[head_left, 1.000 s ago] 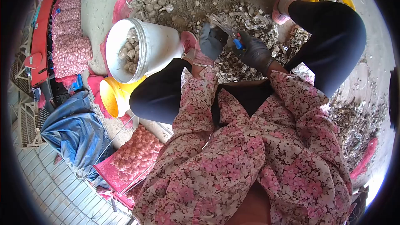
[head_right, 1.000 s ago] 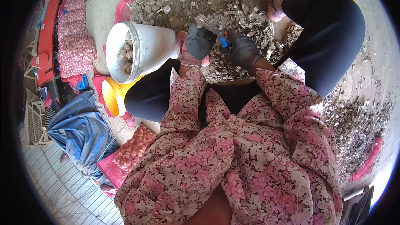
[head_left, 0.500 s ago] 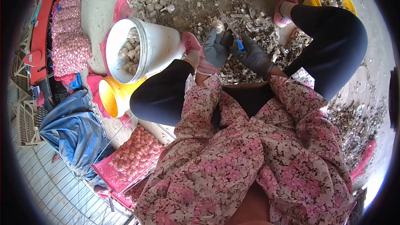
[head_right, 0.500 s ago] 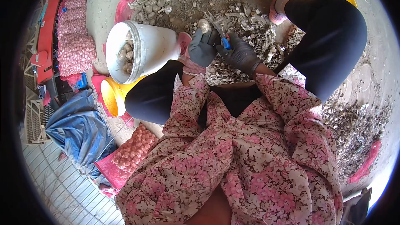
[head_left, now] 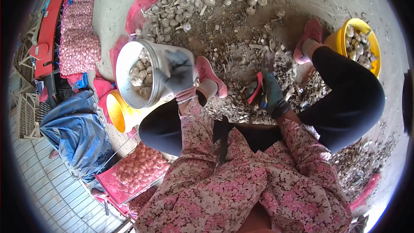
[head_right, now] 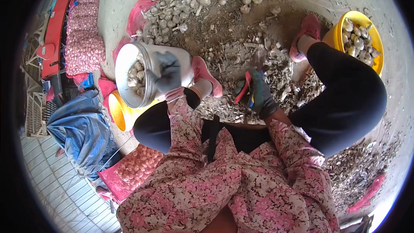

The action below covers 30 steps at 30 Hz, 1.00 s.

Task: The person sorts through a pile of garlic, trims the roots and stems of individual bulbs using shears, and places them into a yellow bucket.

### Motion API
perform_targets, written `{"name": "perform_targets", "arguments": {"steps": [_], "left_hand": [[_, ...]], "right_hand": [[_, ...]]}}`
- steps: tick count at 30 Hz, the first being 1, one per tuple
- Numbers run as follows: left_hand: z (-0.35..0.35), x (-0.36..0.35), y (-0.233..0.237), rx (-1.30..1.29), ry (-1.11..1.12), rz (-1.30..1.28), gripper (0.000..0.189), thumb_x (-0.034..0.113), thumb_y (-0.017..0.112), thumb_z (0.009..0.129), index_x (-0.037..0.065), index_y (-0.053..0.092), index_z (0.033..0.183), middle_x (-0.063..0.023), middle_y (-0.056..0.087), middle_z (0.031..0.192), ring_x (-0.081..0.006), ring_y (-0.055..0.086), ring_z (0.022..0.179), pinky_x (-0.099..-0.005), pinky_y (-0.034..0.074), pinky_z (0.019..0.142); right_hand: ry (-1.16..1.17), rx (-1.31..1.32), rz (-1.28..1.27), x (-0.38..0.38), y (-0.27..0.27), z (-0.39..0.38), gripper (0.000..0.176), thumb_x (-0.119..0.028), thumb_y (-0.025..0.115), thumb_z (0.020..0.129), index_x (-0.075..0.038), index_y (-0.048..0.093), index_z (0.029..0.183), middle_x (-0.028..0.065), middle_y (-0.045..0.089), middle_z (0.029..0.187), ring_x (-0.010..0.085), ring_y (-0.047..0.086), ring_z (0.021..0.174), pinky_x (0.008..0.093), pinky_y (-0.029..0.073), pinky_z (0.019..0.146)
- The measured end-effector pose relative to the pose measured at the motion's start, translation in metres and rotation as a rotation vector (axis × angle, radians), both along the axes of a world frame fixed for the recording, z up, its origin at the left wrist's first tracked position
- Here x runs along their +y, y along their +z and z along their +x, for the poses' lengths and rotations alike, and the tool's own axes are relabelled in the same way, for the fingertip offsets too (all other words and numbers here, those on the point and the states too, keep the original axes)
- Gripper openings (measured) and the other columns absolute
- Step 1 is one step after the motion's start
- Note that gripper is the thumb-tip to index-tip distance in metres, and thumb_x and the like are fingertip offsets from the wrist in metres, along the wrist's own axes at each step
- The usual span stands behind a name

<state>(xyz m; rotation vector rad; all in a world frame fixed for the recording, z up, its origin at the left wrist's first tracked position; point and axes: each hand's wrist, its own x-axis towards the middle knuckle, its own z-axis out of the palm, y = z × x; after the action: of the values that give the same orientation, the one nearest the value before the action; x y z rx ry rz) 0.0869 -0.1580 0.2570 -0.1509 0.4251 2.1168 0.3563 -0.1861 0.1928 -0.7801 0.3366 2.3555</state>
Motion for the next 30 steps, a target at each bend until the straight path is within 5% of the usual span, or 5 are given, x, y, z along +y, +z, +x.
{"name": "perform_targets", "arguments": {"steps": [7,12,15,22,30], "left_hand": [[-0.005,0.135,-0.132,0.451,-0.305,-0.691,0.039,0.032,0.063,0.085,0.009,0.057,0.117,-0.0091,0.066,0.1,-0.0235,0.06,0.102,-0.0395,0.046,0.087],[-0.108,0.265,-0.286,1.34,-0.356,-0.783,0.065,0.033,0.067,0.082,0.006,0.042,0.135,-0.0205,0.046,0.134,-0.0334,0.05,0.118,-0.0406,0.041,0.098],[-0.1,0.309,-0.278,1.776,-0.432,-1.024,0.085,0.038,0.071,0.077,0.006,0.029,0.143,-0.0249,0.036,0.141,-0.0363,0.043,0.126,-0.0409,0.036,0.105],[0.004,0.324,-0.199,1.509,-0.658,-1.785,0.105,0.043,0.069,0.079,0.012,-0.004,0.148,-0.0274,0.014,0.149,-0.0373,0.043,0.126,-0.043,0.042,0.102],[-0.012,0.303,-0.235,1.906,-0.577,-1.528,0.094,0.033,0.075,0.072,0.004,0.018,0.14,-0.024,0.039,0.136,-0.034,0.05,0.119,-0.0395,0.044,0.096]], "right_hand": [[0.006,-0.403,0.06,-0.005,-0.025,-0.024,0.04,-0.044,0.06,0.088,-0.008,0.056,0.106,0.0029,0.061,0.077,0.019,0.063,0.069,0.0334,0.053,0.063],[0.005,-0.615,0.158,-0.003,-0.03,-0.025,0.029,-0.035,0.064,0.087,-0.008,0.059,0.097,-0.0003,0.059,0.074,0.0117,0.058,0.064,0.0276,0.049,0.06],[0.065,-0.497,-0.17,-0.002,-0.04,-0.026,0.021,-0.033,0.066,0.086,-0.013,0.06,0.088,-0.0039,0.057,0.071,0.0068,0.051,0.059,0.0241,0.04,0.053],[0.086,-0.54,-0.22,0.014,-0.029,-0.022,0.02,-0.031,0.065,0.087,-0.012,0.06,0.085,-0.0032,0.058,0.073,0.0061,0.05,0.061,0.024,0.039,0.054],[0.2,-0.545,-0.024,0.013,-0.024,-0.016,0.024,-0.03,0.06,0.089,-0.006,0.06,0.088,0.0013,0.06,0.075,0.01,0.053,0.063,0.0247,0.041,0.058]]}}
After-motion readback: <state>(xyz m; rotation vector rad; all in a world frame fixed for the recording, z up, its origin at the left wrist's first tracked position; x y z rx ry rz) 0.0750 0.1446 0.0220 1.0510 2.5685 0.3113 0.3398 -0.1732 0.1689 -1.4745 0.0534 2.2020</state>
